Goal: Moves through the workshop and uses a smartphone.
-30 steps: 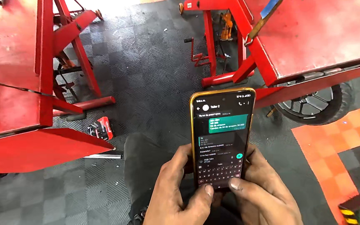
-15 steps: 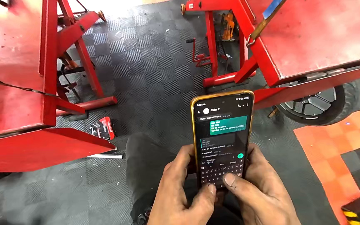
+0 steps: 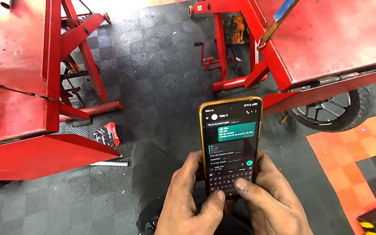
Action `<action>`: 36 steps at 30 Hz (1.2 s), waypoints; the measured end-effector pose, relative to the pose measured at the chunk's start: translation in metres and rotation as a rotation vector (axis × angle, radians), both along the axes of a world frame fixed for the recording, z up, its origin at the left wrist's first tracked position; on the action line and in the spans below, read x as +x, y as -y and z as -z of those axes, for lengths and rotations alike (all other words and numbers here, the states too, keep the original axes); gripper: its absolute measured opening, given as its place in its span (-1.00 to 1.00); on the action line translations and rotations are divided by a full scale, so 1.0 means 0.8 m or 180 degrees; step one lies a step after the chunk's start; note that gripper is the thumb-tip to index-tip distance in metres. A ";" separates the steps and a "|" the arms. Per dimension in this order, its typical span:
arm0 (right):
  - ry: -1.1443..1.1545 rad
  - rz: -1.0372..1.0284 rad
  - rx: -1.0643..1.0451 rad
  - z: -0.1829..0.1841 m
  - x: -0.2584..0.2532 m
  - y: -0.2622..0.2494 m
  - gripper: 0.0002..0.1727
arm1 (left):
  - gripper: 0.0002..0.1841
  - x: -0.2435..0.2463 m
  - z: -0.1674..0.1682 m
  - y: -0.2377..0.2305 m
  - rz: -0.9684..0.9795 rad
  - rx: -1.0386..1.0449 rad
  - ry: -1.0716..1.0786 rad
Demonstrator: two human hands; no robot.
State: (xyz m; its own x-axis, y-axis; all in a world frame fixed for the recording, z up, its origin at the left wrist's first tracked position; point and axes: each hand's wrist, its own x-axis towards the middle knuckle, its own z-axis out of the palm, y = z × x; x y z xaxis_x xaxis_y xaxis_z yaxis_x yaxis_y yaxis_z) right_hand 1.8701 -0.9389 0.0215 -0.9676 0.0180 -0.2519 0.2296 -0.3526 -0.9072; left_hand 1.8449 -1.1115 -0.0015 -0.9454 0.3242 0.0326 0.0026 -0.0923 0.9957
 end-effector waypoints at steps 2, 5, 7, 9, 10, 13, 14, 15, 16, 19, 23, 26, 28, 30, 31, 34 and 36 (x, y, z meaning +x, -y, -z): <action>0.0005 0.0001 -0.0018 0.000 -0.001 0.000 -0.61 | -0.47 0.000 0.001 0.000 -0.0006 0.0005 0.0004; 0.0014 -0.0026 0.0025 0.000 -0.001 0.000 -0.58 | -0.46 0.001 0.000 0.000 -0.0014 -0.0016 0.0034; 0.0022 -0.0025 0.0107 -0.001 -0.001 0.001 -0.53 | -0.46 0.001 0.000 0.000 -0.0007 -0.0020 0.0042; 0.0043 -0.0015 0.0128 -0.002 -0.001 0.002 -0.51 | -0.46 0.000 0.000 0.000 0.0001 -0.0020 0.0029; 0.0047 -0.0005 0.0129 -0.002 -0.001 0.002 -0.50 | -0.47 0.000 0.001 0.000 0.0001 -0.0014 0.0021; 0.0058 0.0008 0.0164 -0.001 -0.002 0.003 -0.48 | -0.47 0.000 0.002 0.000 -0.0004 -0.0005 0.0011; 0.0065 0.0016 0.0189 0.000 -0.002 0.003 -0.47 | -0.47 0.000 0.003 -0.001 -0.0008 -0.0013 0.0008; 0.0068 0.0020 0.0214 0.000 -0.002 0.003 -0.46 | -0.47 0.000 0.003 -0.001 -0.0014 -0.0020 0.0005; 0.0063 0.0029 0.0231 0.000 -0.002 0.003 -0.45 | -0.47 0.000 0.003 -0.001 -0.0006 -0.0020 0.0004; 0.0025 0.0054 0.0321 0.001 -0.002 0.004 -0.42 | -0.47 -0.001 0.003 -0.001 0.0039 -0.0005 -0.0020; 0.0045 0.0133 0.0475 0.002 -0.004 0.004 -0.37 | -0.46 -0.003 0.006 -0.001 0.0146 0.0017 -0.0138; 0.0046 0.0150 0.0472 0.002 -0.003 0.004 -0.36 | -0.44 -0.003 0.008 -0.001 0.0178 0.0007 -0.0187; 0.0050 0.0147 0.0453 0.001 -0.002 0.004 -0.37 | -0.44 -0.003 0.007 -0.001 0.0181 0.0000 -0.0181; 0.0053 0.0133 0.0431 0.001 -0.002 0.004 -0.38 | -0.46 -0.003 0.007 0.000 0.0177 -0.0002 -0.0161; 0.0059 0.0125 0.0423 0.001 -0.002 0.004 -0.38 | -0.47 -0.003 0.007 0.000 0.0170 -0.0007 -0.0149; 0.0076 0.0110 0.0445 0.000 -0.002 0.004 -0.38 | -0.47 -0.002 0.006 0.001 0.0159 -0.0044 -0.0144; 0.0086 0.0108 0.0445 0.000 -0.002 0.004 -0.38 | -0.47 -0.002 0.006 0.001 0.0155 -0.0046 -0.0142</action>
